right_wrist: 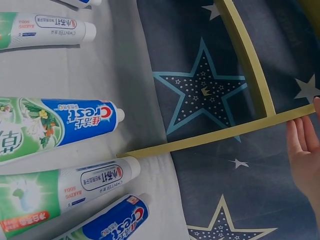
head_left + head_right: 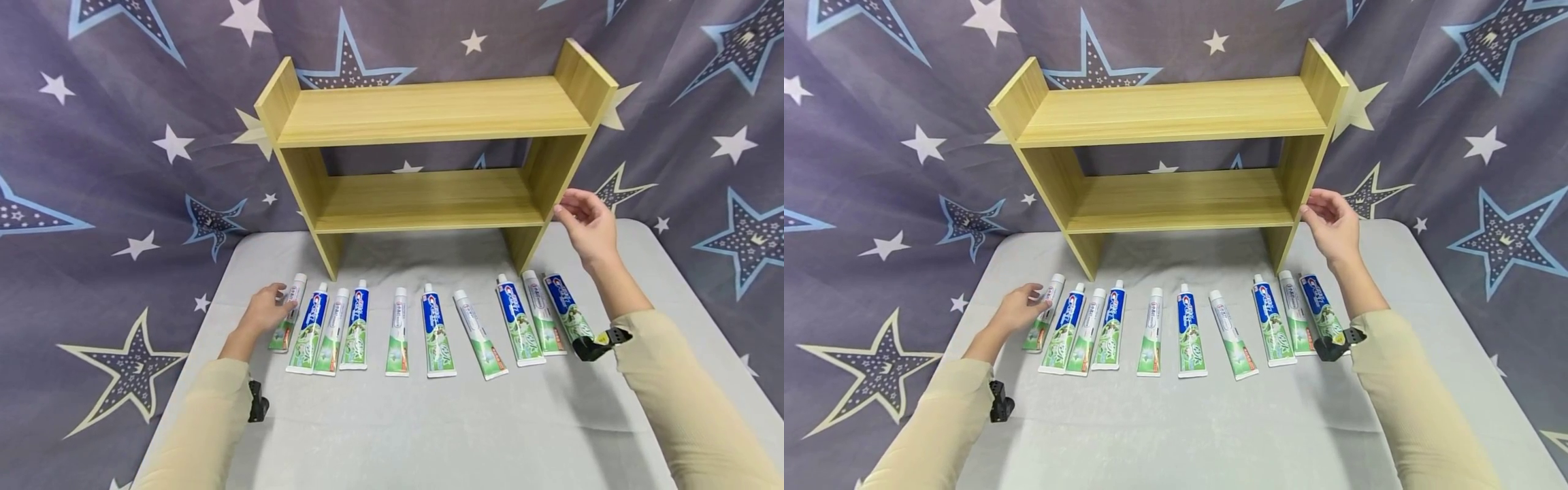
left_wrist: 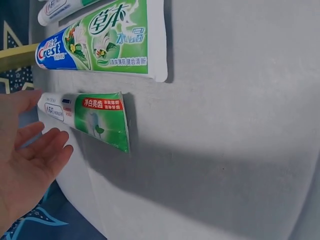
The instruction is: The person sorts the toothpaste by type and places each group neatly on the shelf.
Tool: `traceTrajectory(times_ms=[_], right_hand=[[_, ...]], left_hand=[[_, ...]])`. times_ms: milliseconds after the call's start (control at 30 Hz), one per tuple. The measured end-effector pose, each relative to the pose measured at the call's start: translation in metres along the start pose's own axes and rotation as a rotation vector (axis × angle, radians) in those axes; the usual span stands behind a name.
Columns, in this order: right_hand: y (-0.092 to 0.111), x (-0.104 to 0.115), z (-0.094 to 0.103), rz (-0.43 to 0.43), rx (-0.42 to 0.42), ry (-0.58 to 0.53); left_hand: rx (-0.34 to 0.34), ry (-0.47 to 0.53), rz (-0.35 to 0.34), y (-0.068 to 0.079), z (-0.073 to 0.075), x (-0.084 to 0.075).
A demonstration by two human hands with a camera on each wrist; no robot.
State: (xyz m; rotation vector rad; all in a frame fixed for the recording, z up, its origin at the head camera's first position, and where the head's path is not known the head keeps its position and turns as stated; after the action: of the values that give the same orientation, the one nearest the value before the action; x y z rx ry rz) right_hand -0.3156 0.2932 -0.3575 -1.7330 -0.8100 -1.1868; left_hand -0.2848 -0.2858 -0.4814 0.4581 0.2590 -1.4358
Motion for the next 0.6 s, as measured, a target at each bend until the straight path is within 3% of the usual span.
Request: traceTrajectory(times_ms=[233,600], right_hand=[[-0.0035,0.0011,-0.0014,-0.015,-0.009,-0.034],[-0.0054,0.0057,-0.0054,-0.064,0.070,-0.100]], left_hand=[[0.003,0.009,0.036,0.0014,-0.0040,0.0021],[0.015,0.058,0.076,0.0013,-0.0104,0.0089]])
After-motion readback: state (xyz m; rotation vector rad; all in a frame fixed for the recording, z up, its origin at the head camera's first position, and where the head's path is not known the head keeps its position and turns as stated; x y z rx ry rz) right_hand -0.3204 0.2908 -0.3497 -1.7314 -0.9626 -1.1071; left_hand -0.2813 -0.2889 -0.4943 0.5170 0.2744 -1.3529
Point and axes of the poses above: each hand's wrist, its own y-axis away from the middle knuckle, its own z-axis out of the back of the hand, x = y × z, the point moved 8 cm from there along -y, towards the middle knuckle, and after that the axes turned 7 degrees about -x, right-handed, at the moved point
